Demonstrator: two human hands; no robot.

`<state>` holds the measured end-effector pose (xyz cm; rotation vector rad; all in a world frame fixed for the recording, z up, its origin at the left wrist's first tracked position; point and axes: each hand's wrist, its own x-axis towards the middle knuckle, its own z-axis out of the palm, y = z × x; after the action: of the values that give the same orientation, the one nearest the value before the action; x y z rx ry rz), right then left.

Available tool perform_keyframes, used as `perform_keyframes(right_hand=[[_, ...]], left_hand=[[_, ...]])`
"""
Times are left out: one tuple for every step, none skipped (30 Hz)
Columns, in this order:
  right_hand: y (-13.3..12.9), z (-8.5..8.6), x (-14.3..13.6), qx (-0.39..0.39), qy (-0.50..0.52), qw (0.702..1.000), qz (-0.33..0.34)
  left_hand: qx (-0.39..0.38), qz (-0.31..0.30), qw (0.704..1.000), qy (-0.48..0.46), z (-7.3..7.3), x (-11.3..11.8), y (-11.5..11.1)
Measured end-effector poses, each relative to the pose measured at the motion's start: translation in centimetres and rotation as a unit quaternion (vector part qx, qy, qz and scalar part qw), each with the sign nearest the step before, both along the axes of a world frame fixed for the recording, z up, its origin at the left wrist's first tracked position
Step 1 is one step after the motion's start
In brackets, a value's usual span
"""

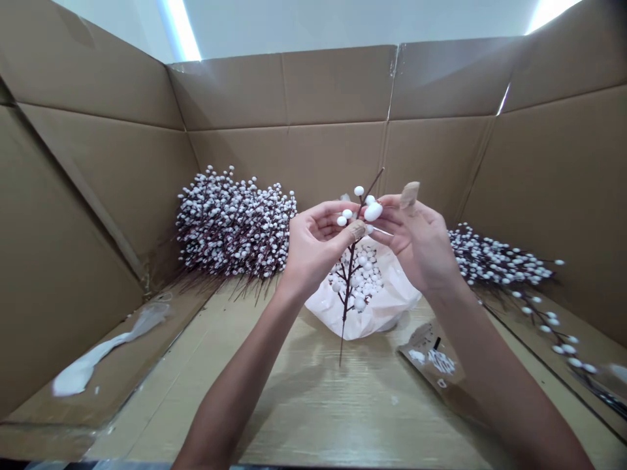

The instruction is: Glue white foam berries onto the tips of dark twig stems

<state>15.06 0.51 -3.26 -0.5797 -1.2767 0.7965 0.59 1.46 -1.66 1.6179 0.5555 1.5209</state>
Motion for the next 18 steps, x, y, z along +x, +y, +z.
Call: perform_keyframes(right_hand=[[0.0, 0.1, 0.4, -0.006, 0.005, 1.0, 0.014], [0.0, 0.3, 0.8, -0.012, 0.008, 0.999, 0.03], [0.0, 0.4, 1.2, -0.019, 0.006, 0.999, 0.05], [-0.1, 0.6, 1.6, -0.027, -0.005, 0.997, 0.071], [-0.3, 0.7, 2.0, -0.038, -0.029, 0.995, 0.091], [-0.5, 0.8, 2.3, -0.054, -0.067, 0.99, 0.11], [-0.7, 0.9, 2.6, -0.072, -0.112, 0.983, 0.124], [-0.9, 0.9, 2.7, -0.09, -0.158, 0.975, 0.132], [-1.0, 0.9, 2.7, -0.106, -0.198, 0.965, 0.133], [-1.1, 0.9, 2.6, -0.117, -0.228, 0.958, 0.131], [-1.1, 0.8, 2.4, -0.123, -0.244, 0.954, 0.126], [-1.0, 0.6, 2.1, -0.123, -0.245, 0.954, 0.12], [-1.0, 0.4, 1.7, -0.122, -0.239, 0.957, 0.114], [-0.9, 0.2, 1.3, -0.119, -0.23, 0.96, 0.109], [-0.8, 0.0, 0.9, -0.117, -0.219, 0.963, 0.104], [-0.7, -0.1, 0.5, -0.114, -0.206, 0.967, 0.099], [-0.6, -0.3, 0.2, -0.112, -0.195, 0.97, 0.093], [-0.6, -0.3, -0.1, -0.112, -0.185, 0.973, 0.086]], left_hand=[[-0.007, -0.002, 1.0, -0.004, 0.0, 0.0, 0.1], [-0.013, -0.004, 1.0, -0.01, 0.0, -0.1, 0.2], [-0.02, -0.006, 1.0, -0.016, 0.0, -0.1, 0.4], [-0.027, -0.008, 0.999, -0.023, 0.0, -0.2, 0.5], [-0.036, -0.009, 0.999, -0.03, 0.0, -0.3, 0.6], [-0.045, -0.01, 0.998, -0.038, 0.0, -0.4, 0.7], [-0.054, -0.011, 0.997, -0.046, 0.0, -0.5, 0.8], [-0.064, -0.01, 0.997, -0.053, 0.1, -0.5, 0.9], [-0.072, -0.011, 0.996, -0.059, 0.1, -0.6, 1.0], [-0.079, -0.013, 0.995, -0.064, 0.1, -0.6, 1.0], [-0.085, -0.017, 0.994, -0.069, 0.1, -0.6, 1.0], [-0.091, -0.021, 0.993, -0.073, 0.1, -0.5, 1.0], [-0.097, -0.025, 0.992, -0.075, 0.0, -0.5, 1.0], [-0.1, -0.029, 0.992, -0.075, 0.0, -0.4, 1.0], [-0.101, -0.031, 0.992, -0.073, -0.1, -0.3, 1.0], [-0.102, -0.032, 0.992, -0.069, -0.2, -0.3, 1.0], [-0.103, -0.033, 0.992, -0.063, -0.2, -0.2, 1.1], [-0.102, -0.034, 0.993, -0.057, -0.2, -0.3, 1.1]])
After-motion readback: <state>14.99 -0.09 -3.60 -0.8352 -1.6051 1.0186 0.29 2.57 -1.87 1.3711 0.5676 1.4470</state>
